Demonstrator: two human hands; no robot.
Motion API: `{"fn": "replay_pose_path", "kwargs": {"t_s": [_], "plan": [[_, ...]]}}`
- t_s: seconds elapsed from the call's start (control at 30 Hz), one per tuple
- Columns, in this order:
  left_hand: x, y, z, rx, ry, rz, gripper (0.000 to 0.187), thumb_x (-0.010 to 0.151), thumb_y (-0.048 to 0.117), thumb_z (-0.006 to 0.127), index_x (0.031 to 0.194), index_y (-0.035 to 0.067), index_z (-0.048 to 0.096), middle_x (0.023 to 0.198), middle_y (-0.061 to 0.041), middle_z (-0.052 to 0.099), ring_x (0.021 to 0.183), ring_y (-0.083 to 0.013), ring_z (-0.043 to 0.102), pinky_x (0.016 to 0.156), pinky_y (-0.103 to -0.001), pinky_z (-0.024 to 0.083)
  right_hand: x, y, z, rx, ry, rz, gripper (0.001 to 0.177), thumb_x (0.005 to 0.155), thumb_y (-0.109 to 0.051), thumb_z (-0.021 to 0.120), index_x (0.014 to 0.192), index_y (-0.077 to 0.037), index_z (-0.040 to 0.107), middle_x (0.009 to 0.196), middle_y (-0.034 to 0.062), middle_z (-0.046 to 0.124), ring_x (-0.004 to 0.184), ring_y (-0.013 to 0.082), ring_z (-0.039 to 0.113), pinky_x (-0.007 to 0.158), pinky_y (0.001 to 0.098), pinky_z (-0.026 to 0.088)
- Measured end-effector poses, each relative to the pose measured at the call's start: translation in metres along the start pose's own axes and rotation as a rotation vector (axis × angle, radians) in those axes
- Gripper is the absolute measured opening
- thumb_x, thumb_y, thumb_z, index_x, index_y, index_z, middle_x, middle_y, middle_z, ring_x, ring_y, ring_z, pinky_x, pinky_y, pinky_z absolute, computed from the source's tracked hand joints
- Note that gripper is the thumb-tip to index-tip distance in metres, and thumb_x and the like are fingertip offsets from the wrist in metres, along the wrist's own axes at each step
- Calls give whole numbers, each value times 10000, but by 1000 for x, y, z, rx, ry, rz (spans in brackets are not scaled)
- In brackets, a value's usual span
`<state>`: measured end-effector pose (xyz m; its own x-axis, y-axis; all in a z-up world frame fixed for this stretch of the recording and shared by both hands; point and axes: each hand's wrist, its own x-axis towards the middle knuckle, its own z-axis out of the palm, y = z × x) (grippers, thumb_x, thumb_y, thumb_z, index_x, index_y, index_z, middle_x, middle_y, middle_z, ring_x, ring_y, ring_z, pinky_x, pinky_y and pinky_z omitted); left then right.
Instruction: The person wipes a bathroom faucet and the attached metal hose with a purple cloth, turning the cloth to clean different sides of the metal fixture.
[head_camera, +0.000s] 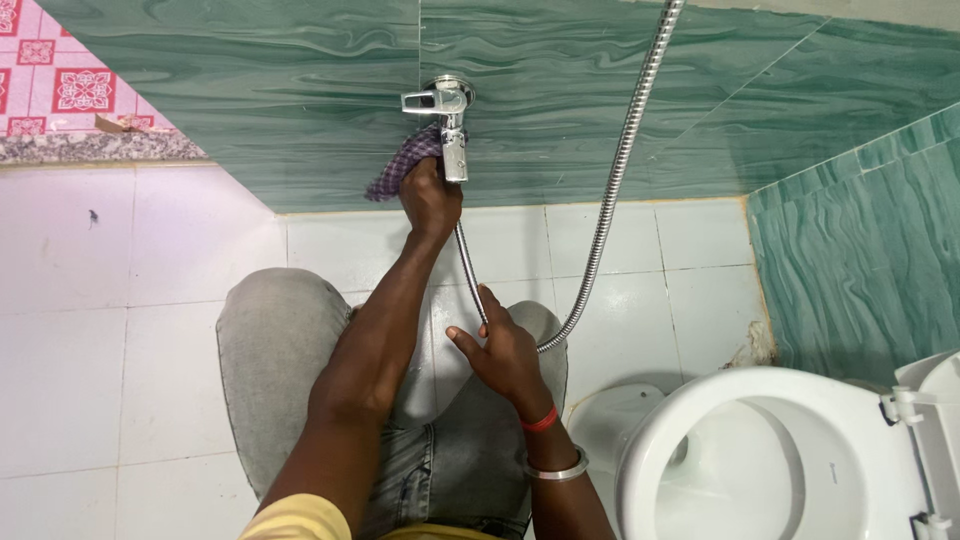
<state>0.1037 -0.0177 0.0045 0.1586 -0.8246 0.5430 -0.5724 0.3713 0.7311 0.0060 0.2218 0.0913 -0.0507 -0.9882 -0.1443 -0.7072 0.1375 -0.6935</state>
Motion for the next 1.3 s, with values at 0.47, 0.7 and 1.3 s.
{"fn": "replay_pose_path", "kwargs": {"t_s": [0.47, 0.7, 1.3], "plan": [[14, -12, 32, -477, -168, -205, 150, 971, 115, 618, 1049, 20, 705, 967, -132, 748, 882, -202, 713, 740, -334, 542, -6, -1, 3, 55, 42, -101, 887, 869, -521, 734, 1464, 71, 450, 1049, 235, 688, 803, 261, 723, 619, 375, 585], [-1, -39, 44, -176, -256, -273, 129, 933, 116, 613, 969, -5, 643, 886, -154, 717, 826, -251, 698, 723, -395, 523, -14, 5, 7, -22, 99, -337, 819, 930, -495, 713, 1431, 108, 478, 1138, 284, 685, 1030, 381, 687, 873, 458, 556], [-59, 23, -10, -543, -257, -990, 380, 1004, 365, 650, 806, 57, 547, 630, -39, 554, 442, -146, 551, 400, -306, 439, -7, 9, 17, 23, 418, -353, 522, 931, -343, 751, 1244, 56, 625, 1176, 222, 659, 1095, 337, 615, 924, 468, 509]]}}
